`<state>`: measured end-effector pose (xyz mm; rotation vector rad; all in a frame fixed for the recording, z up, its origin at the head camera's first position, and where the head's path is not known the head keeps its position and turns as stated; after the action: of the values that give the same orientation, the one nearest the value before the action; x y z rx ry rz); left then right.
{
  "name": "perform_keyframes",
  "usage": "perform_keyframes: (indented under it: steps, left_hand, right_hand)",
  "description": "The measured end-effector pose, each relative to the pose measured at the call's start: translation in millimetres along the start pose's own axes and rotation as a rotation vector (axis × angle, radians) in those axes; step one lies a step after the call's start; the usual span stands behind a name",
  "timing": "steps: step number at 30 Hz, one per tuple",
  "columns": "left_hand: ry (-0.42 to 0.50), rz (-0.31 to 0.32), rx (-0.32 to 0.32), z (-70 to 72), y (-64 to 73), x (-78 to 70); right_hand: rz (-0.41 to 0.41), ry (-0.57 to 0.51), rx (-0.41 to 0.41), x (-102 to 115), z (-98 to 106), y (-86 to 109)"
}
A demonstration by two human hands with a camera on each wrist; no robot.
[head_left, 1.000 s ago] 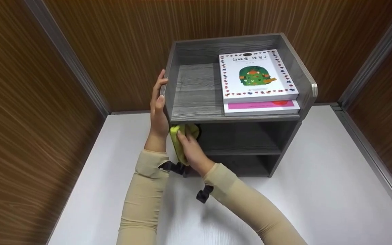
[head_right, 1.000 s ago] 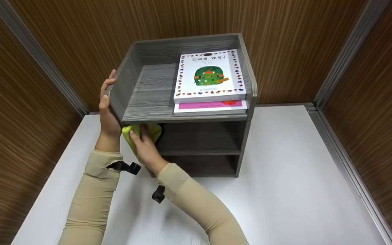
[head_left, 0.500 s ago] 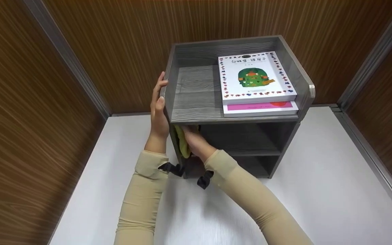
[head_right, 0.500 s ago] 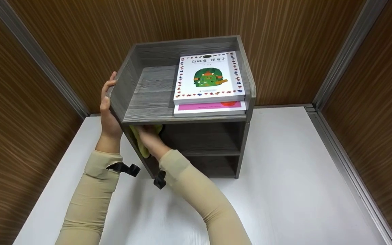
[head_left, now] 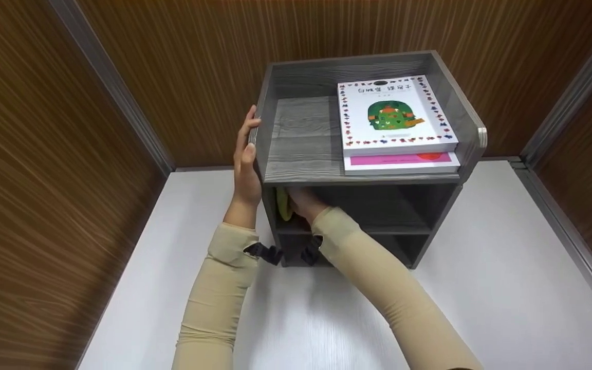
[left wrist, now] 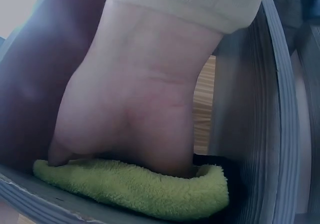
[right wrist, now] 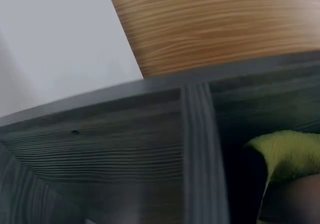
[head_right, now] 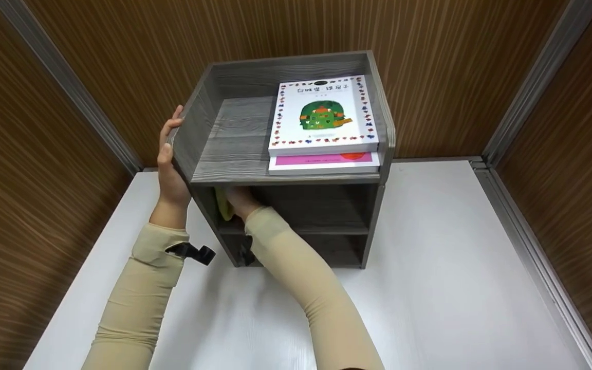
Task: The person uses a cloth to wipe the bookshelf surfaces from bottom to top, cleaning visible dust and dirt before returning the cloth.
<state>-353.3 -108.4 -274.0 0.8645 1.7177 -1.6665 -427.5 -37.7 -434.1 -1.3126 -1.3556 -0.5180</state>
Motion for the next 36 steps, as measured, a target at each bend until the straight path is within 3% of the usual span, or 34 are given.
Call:
perform_keyframes:
  steps: [6, 9, 16, 21, 27, 36]
  left_hand:
    - [0.002, -0.001, -0.003, -3.3, 0.4, -11.3]
    - [0.003, -0.016, 0.003, -3.6, -1.3, -12.4]
    - [0.020, -0.043, 0.001, -3.6, -3.5, -12.8]
    - [0.000, -0.032, -0.012, -4.2, 1.6, -9.1]
    - [-0.003, -0.021, -0.009, -3.2, 3.4, -9.5]
    - [-0.018, 0.002, -0.006, -4.3, 1.8, -9.3]
  right_hand:
    - [-0.250, 0.112, -0.075, 21.0, -12.2, 28.6]
    - [-0.300, 0.104, -0.107, 21.5, -17.2, 42.7]
    - [-0.236, 0.000, -0.089, 25.7, -29.3, 64.5]
    - [-0.243, -0.008, -0.109, 18.8, -28.1, 71.0]
    - [-0.259, 0.037, -0.182, 10.0, -23.0, 63.6]
    - [-0.244, 0.127, -0.204, 7.4, -6.1, 30.0]
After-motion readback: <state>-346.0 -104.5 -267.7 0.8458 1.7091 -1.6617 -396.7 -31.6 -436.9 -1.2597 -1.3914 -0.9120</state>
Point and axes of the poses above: each hand's wrist, its own y-axis away from the middle knuckle, its own z-axis out of the back of the hand, x = y × z, the point moved 8 cm from there along -y, towards the middle knuckle, and after that the axes turned 12 degrees about z, right-handed, at the moved point
